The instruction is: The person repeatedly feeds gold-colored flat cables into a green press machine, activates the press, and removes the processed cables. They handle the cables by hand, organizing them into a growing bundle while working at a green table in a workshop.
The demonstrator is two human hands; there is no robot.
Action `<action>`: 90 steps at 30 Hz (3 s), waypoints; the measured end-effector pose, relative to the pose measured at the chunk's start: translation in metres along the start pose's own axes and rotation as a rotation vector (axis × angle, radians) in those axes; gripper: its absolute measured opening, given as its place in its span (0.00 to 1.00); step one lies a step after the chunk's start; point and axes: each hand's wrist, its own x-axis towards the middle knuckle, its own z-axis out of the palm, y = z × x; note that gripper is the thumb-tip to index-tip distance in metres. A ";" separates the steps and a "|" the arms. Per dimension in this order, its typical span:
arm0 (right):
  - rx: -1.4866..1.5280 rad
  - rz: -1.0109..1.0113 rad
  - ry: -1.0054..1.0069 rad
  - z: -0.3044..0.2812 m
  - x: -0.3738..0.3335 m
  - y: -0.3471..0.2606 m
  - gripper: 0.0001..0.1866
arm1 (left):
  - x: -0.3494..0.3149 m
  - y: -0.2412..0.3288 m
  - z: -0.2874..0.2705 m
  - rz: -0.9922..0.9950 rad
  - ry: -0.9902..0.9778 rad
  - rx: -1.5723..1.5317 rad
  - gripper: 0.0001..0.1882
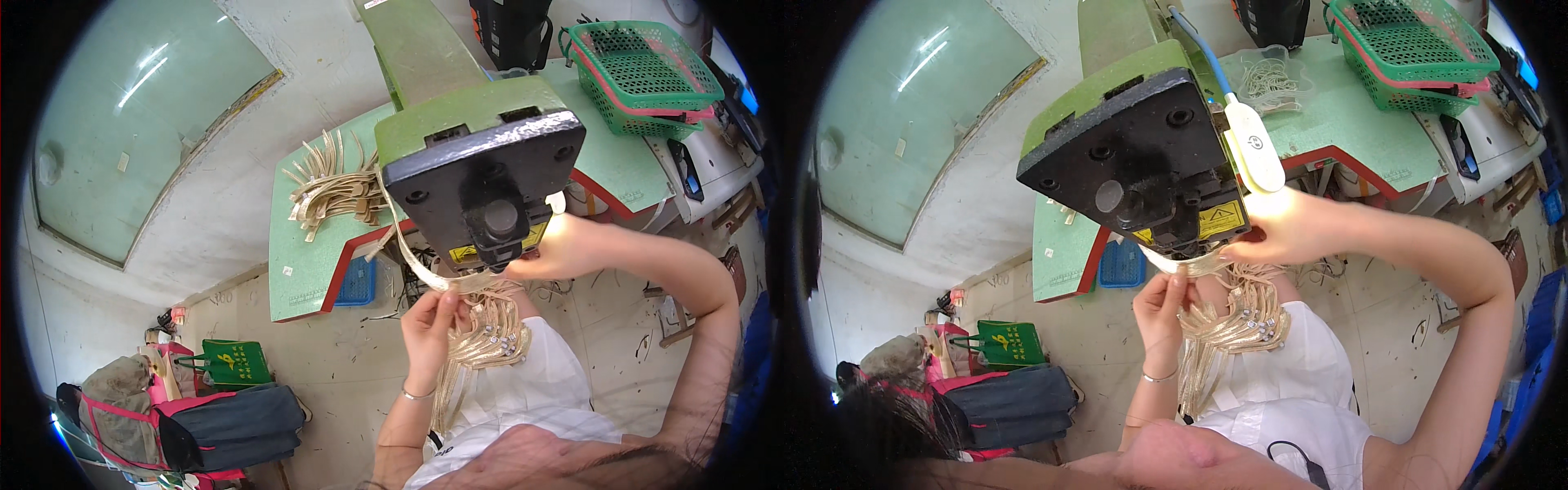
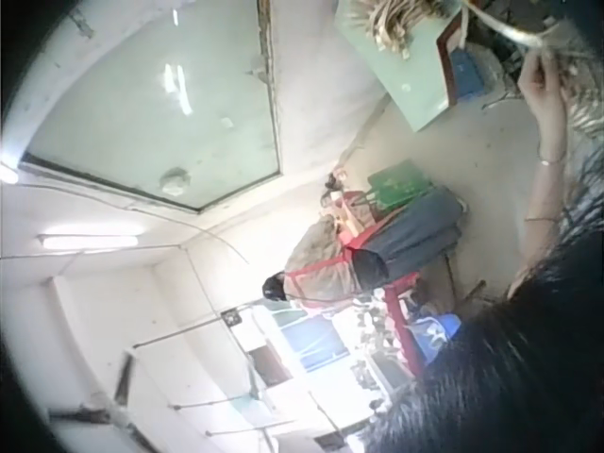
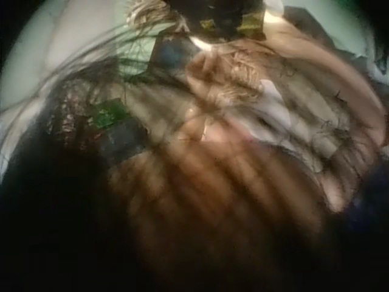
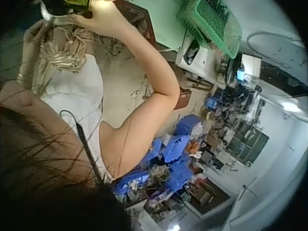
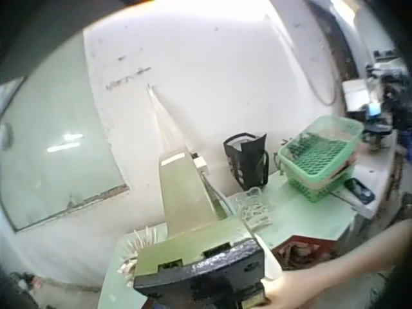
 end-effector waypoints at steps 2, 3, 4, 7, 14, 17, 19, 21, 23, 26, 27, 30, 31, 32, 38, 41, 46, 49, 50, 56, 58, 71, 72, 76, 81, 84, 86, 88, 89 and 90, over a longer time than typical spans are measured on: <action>-0.181 -0.014 0.062 0.017 -0.008 -0.005 0.17 | 0.000 -0.006 -0.015 -0.005 0.012 0.045 0.12; -0.157 -0.076 0.142 0.030 -0.014 -0.006 0.15 | -0.002 -0.007 -0.017 -0.060 -0.015 -0.029 0.13; -0.126 -0.142 0.220 0.046 -0.020 -0.001 0.13 | -0.005 -0.008 -0.020 -0.116 -0.035 -0.096 0.14; -0.049 -0.267 0.424 0.083 -0.026 -0.004 0.11 | -0.020 -0.015 -0.015 -0.336 -0.276 -0.115 0.16; 0.317 0.064 0.113 0.044 -0.043 -0.022 0.11 | -0.011 0.016 0.006 -0.026 -0.412 0.261 0.10; 0.505 0.337 0.087 0.030 -0.045 -0.031 0.23 | -0.001 0.017 0.017 0.030 -0.321 0.208 0.06; 0.878 0.706 0.101 0.021 -0.041 -0.030 0.29 | 0.003 0.012 0.022 0.053 -0.214 0.181 0.05; 1.166 0.730 0.173 0.012 -0.050 -0.017 0.32 | 0.010 0.000 0.024 0.282 -0.108 0.353 0.04; 1.135 0.704 0.139 0.013 -0.056 -0.007 0.31 | 0.015 -0.007 0.027 0.433 -0.030 0.467 0.05; 0.987 0.580 0.132 0.015 -0.061 -0.006 0.30 | 0.017 -0.009 0.032 0.478 0.014 0.508 0.05; 1.069 0.617 0.189 0.015 -0.061 -0.009 0.29 | 0.016 -0.007 0.032 0.449 0.015 0.494 0.05; 1.256 0.694 0.292 0.012 -0.057 -0.016 0.24 | 0.014 0.002 0.036 0.335 0.017 0.418 0.05; 1.282 0.697 0.279 0.011 -0.057 -0.016 0.22 | 0.014 0.004 0.036 0.293 0.018 0.387 0.05; 1.308 0.700 0.263 0.011 -0.056 -0.016 0.20 | 0.014 0.004 0.035 0.282 0.025 0.375 0.05; 0.999 0.535 0.130 0.011 -0.051 -0.009 0.15 | 0.011 -0.004 0.027 0.368 0.055 0.405 0.06; 0.842 0.540 0.164 0.011 -0.039 -0.022 0.11 | 0.003 -0.011 0.025 0.337 0.150 0.305 0.05; 0.656 0.464 0.144 0.009 -0.029 -0.028 0.10 | -0.010 -0.016 0.025 0.213 0.231 0.105 0.05; 0.544 0.426 0.176 0.010 -0.026 -0.029 0.10 | -0.016 -0.016 0.026 0.218 0.269 0.030 0.05; 0.513 0.405 0.191 0.012 -0.025 -0.025 0.10 | -0.018 -0.018 0.026 0.206 0.278 0.028 0.05; 0.230 0.358 0.140 -0.004 -0.013 -0.040 0.14 | -0.002 -0.018 0.023 0.431 0.279 0.248 0.06; 0.139 0.310 0.116 -0.008 -0.010 -0.039 0.16 | 0.013 -0.005 0.014 0.550 0.152 0.577 0.07; 0.037 0.383 0.440 -0.005 -0.048 0.057 0.17 | 0.014 0.002 0.009 -0.003 -0.160 0.117 0.12; 0.369 0.485 0.320 -0.003 -0.051 0.058 0.19 | 0.014 0.005 0.007 -0.014 -0.178 0.121 0.11; 1.237 0.464 -0.006 0.016 -0.065 0.061 0.24 | 0.016 0.004 0.004 -0.044 -0.274 0.190 0.09; 1.412 0.245 0.287 0.018 -0.079 0.063 0.25 | 0.018 0.016 0.021 -0.105 -0.238 0.096 0.09; 1.466 0.392 0.349 0.014 -0.080 0.054 0.26 | 0.016 0.014 0.025 -0.061 -0.203 0.108 0.09; 1.346 0.422 0.354 0.011 -0.079 0.051 0.24 | 0.015 0.013 0.026 -0.051 -0.175 0.094 0.09; 0.990 0.344 0.333 0.010 -0.077 0.048 0.21 | 0.013 0.013 0.026 -0.057 -0.140 0.074 0.09; 0.913 0.372 0.351 0.008 -0.074 0.041 0.19 | 0.011 0.013 0.025 -0.060 -0.125 0.084 0.09; 0.837 0.398 0.367 0.006 -0.070 0.032 0.16 | 0.010 0.013 0.023 -0.063 -0.109 0.094 0.09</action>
